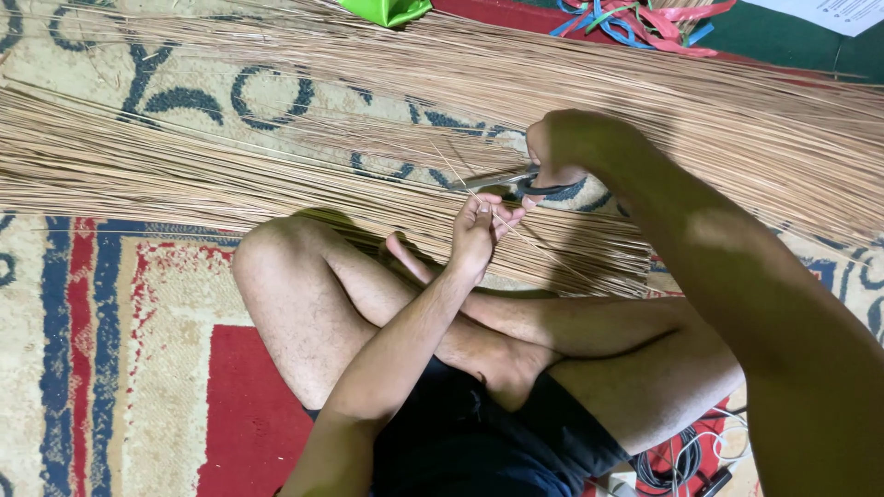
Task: Trimming and aligning palm leaf ribs to assemble a broom
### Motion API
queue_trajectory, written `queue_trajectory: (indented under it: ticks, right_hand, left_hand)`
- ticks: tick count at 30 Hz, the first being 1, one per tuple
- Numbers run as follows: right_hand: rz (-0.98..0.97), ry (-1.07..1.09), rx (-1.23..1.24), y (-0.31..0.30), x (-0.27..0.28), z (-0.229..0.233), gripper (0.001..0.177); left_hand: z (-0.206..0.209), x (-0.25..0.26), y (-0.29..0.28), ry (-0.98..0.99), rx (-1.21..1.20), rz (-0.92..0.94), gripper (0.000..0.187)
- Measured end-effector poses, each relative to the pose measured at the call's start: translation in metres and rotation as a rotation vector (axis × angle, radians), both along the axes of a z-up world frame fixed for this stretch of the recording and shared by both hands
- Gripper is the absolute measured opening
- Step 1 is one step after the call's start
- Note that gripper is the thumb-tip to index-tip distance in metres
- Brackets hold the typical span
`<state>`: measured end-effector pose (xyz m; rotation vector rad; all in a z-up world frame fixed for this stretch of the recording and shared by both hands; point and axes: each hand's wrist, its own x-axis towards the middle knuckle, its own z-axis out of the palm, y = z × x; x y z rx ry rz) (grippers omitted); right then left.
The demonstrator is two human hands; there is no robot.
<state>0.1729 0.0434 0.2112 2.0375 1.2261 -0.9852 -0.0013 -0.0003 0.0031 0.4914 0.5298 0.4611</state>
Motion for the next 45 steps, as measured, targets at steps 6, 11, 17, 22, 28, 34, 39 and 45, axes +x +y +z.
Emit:
queue_trajectory:
  ticks: [6, 11, 17, 22, 28, 34, 39, 45]
  right_hand:
    - [0.029, 0.062, 0.063, -0.016, 0.004, -0.011, 0.042]
    - [0.044, 0.086, 0.127, -0.035, 0.017, -0.039, 0.040]
    - [-0.156, 0.138, 0.314, -0.058, 0.035, -0.051, 0.042]
    - [-0.310, 0.107, 0.438, -0.100, 0.068, -0.092, 0.035]
    - [-0.330, -0.031, 0.573, -0.166, 0.098, -0.173, 0.043]
    - [-0.420, -0.128, 0.565, -0.194, 0.095, -0.217, 0.048]
    - [-0.652, -0.146, 0.618, -0.208, 0.105, -0.264, 0.037]
    - [-0.517, 0.383, 1.065, -0.177, -0.041, -0.118, 0.017]
  left_hand:
    - [0.002, -0.004, -0.004, -0.004, -0.031, -0.014, 0.026]
    - [0.003, -0.002, -0.005, -0.008, -0.028, -0.010, 0.026]
    - [0.002, -0.004, -0.003, -0.012, -0.042, 0.041, 0.024]
    - [0.000, -0.003, 0.000, -0.001, -0.047, 0.052, 0.024]
    - [-0.007, -0.003, 0.001, 0.001, -0.049, 0.055, 0.023]
    - [-0.012, -0.006, 0.002, -0.007, -0.029, 0.045, 0.023]
    - [-0.012, -0.010, 0.007, -0.019, -0.001, 0.056, 0.022]
    - [0.004, -0.012, 0.031, -0.020, 0.038, 0.120, 0.024]
